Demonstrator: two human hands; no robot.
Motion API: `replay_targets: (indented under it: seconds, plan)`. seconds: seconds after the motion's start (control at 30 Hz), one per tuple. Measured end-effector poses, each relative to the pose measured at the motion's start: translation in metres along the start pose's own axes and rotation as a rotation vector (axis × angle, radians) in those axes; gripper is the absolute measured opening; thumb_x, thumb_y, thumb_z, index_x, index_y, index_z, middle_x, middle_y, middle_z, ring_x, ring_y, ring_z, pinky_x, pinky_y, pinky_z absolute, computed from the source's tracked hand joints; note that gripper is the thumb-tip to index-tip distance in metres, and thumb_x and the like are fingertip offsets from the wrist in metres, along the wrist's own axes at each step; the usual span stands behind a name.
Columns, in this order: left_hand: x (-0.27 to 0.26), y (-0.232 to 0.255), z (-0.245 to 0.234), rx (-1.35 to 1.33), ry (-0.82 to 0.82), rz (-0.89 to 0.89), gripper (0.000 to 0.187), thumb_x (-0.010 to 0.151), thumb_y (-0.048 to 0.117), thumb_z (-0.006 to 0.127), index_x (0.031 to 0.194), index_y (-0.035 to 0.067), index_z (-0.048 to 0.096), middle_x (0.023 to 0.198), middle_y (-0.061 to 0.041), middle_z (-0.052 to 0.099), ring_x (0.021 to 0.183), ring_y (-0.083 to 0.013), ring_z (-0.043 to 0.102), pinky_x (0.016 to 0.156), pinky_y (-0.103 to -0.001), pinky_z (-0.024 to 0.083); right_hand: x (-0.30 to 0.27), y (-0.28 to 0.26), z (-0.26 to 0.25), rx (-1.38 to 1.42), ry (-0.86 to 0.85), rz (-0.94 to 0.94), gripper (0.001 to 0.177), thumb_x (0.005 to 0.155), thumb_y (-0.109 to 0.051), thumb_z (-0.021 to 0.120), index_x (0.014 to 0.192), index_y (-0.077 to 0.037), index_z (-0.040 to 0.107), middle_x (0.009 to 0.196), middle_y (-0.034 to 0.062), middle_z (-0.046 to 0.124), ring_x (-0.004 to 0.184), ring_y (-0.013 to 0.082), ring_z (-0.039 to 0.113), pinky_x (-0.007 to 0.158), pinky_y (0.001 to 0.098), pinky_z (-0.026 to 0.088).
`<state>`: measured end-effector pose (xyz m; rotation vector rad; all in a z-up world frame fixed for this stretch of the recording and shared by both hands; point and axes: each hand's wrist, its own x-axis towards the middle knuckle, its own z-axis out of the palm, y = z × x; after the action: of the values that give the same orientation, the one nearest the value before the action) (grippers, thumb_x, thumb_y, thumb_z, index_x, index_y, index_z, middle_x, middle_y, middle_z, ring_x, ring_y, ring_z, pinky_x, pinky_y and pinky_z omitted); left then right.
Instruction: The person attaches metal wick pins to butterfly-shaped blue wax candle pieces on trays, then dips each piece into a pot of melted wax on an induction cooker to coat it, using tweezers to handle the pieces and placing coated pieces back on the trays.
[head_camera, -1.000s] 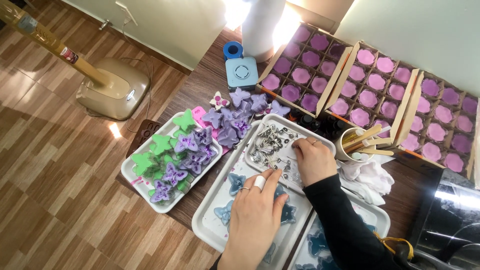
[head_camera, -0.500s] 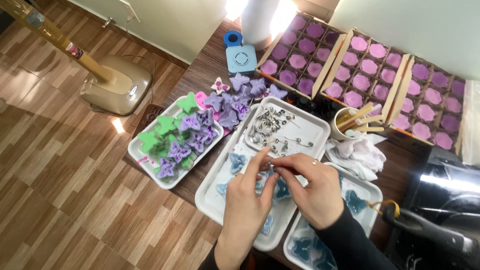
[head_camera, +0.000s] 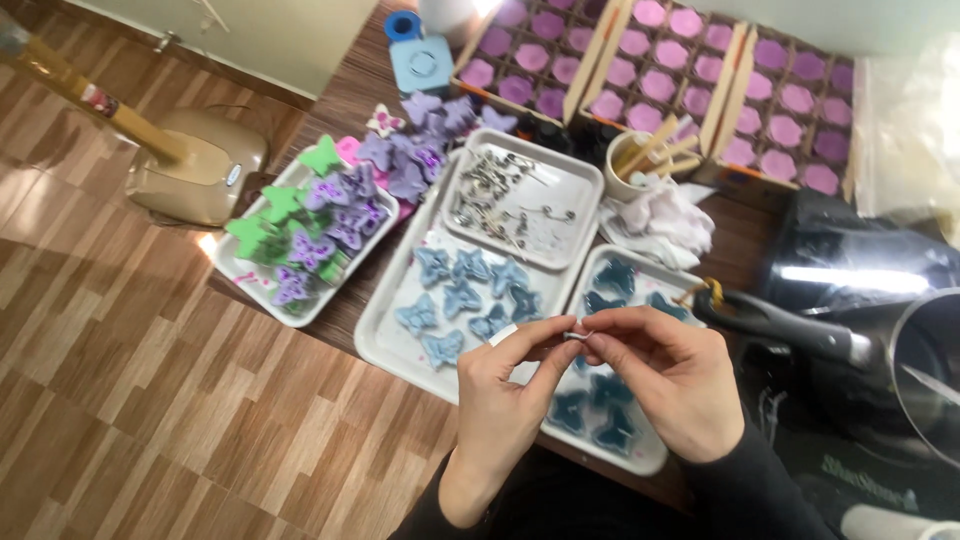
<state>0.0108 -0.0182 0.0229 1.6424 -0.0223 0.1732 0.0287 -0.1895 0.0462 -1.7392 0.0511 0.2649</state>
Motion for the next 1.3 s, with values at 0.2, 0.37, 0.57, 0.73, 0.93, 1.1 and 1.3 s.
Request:
replay_targets:
  seconds: [0.2,0.37,0.57,0.73,0.93,1.1,1.3]
  plan:
    - [-0.015,-0.007,0.021,-0.047,-0.078,-0.035,0.022,0.09,0.008,0.078,0.111,0.002,0.077,0.098,-0.009,0.083,0.087,-0.0143,0.081,0.076,-0.023,0.061,-0.022,0.03,-0.018,0.059,0.065,-0.062,0.019,0.092,0.001,0.068,0.11,0.006,0.073,0.097,0.0124,0.078,0.089,0.0157,0.075,0.082,0.0275,0.062]
    - [-0.023,-0.009,0.033,-0.036,-0.1,-0.071,0.022,0.089,0.008,0.078,0.11,0.002,0.078,0.096,-0.008,0.083,0.087,-0.0137,0.081,0.075,-0.023,0.062,-0.033,0.035,-0.024,-0.039,0.094,-0.107,0.014,0.093,0.001,0.067,0.105,0.005,0.071,0.093,0.0105,0.076,0.083,0.0144,0.075,0.076,0.0261,0.063]
    - [-0.029,-0.015,0.039,-0.049,-0.102,-0.074,0.023,0.089,0.007,0.078,0.111,0.002,0.078,0.093,-0.008,0.083,0.086,-0.0129,0.081,0.075,-0.023,0.062,-0.038,0.042,-0.026,-0.065,0.135,-0.135,0.012,0.093,0.002,0.066,0.104,0.004,0.07,0.092,0.0099,0.075,0.08,0.0134,0.076,0.072,0.0244,0.063]
    - [-0.03,-0.02,0.039,-0.003,-0.122,-0.139,0.024,0.085,0.009,0.082,0.107,0.003,0.08,0.087,-0.009,0.082,0.079,-0.0132,0.079,0.071,-0.023,0.06,-0.035,0.04,-0.035,-0.229,0.128,-0.129,0.014,0.09,0.0,0.07,0.103,0.001,0.074,0.093,0.0086,0.077,0.075,0.0117,0.075,0.066,0.023,0.062]
    - [-0.03,-0.027,0.038,0.006,-0.191,-0.172,0.026,0.084,0.01,0.082,0.108,0.003,0.079,0.088,-0.01,0.082,0.081,-0.0134,0.08,0.071,-0.023,0.062,-0.033,0.044,-0.049,-0.357,0.038,-0.157,0.014,0.086,-0.004,0.074,0.1,-0.002,0.075,0.094,0.0058,0.078,0.078,0.0111,0.076,0.064,0.0223,0.061]
    - [-0.029,-0.037,0.04,-0.013,-0.231,-0.249,0.037,0.083,0.008,0.08,0.12,0.001,0.074,0.097,-0.01,0.081,0.086,-0.015,0.081,0.077,-0.026,0.064,-0.034,0.048,-0.06,-0.494,0.05,-0.151,0.013,0.084,-0.006,0.076,0.096,-0.003,0.077,0.093,0.0056,0.079,0.073,0.0108,0.076,0.061,0.0229,0.059]
    - [-0.025,-0.039,0.03,0.036,-0.122,-0.219,0.035,0.084,0.007,0.08,0.118,0.002,0.075,0.099,-0.011,0.083,0.088,-0.0149,0.081,0.081,-0.026,0.064,-0.019,0.05,-0.064,-0.783,0.093,-0.137,0.018,0.085,-0.012,0.076,0.101,-0.008,0.079,0.089,0.0064,0.078,0.061,0.0157,0.071,0.056,0.0274,0.055]
